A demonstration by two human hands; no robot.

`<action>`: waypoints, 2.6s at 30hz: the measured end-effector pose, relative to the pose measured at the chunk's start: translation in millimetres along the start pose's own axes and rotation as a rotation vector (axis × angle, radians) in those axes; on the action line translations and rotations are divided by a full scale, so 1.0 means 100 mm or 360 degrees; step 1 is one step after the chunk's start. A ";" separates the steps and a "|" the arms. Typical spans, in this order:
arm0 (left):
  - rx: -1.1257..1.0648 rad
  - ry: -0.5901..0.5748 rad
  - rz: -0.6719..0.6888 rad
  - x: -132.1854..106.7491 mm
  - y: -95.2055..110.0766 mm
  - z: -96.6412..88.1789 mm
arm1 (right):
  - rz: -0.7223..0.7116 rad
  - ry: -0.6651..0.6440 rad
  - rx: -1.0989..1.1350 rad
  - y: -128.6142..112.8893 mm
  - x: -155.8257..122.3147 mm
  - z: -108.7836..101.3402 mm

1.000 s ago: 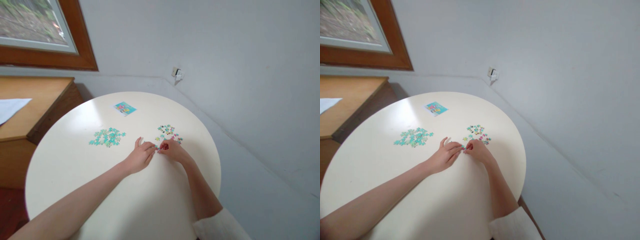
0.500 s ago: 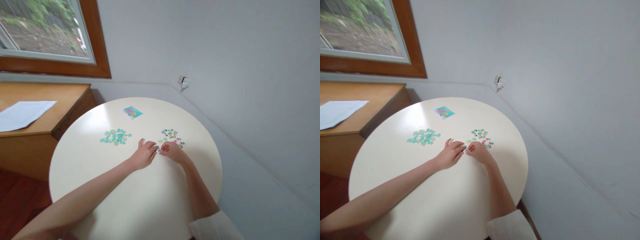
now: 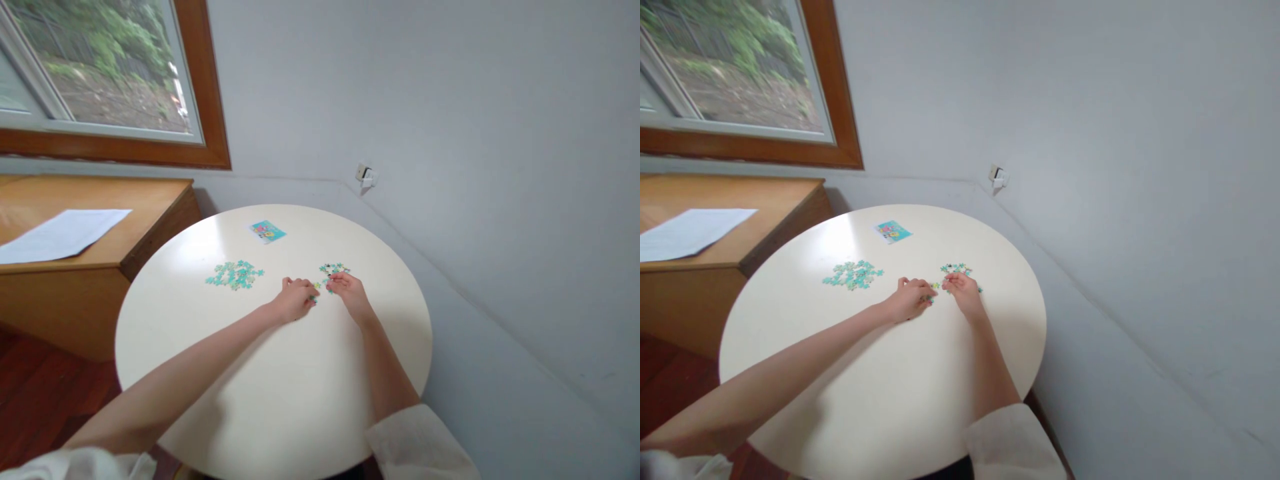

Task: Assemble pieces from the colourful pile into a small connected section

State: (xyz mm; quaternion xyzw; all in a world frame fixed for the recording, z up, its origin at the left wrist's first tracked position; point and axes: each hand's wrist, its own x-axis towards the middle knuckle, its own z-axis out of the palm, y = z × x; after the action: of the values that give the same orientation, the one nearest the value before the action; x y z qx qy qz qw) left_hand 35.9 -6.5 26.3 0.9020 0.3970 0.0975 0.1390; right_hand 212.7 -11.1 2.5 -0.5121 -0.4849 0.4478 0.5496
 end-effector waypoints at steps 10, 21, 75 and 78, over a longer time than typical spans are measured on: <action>0.0170 -0.0260 -0.0070 0.22 0.05 -0.04 | 0.0045 0.0020 0.0157 0.05 0.02 0.04; 0.0082 -0.0226 -0.0012 0.20 -0.06 -0.11 | 0.0020 -0.0011 0.0206 0.04 0.02 0.06; -0.2305 0.0503 -0.0580 -0.42 -0.30 -0.20 | 0.0058 -0.0298 0.0018 -0.14 -0.30 0.59; -0.2305 0.0449 -0.0584 -0.42 -0.29 -0.18 | 0.0051 -0.0306 0.0005 -0.15 -0.30 0.59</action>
State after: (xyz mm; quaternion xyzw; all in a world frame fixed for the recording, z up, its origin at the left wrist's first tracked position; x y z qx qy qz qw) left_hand -17.1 -16.1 30.9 0.4839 0.3915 0.4235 0.6582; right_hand 150.5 -34.7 15.5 -0.4735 -0.5266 0.5043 0.4941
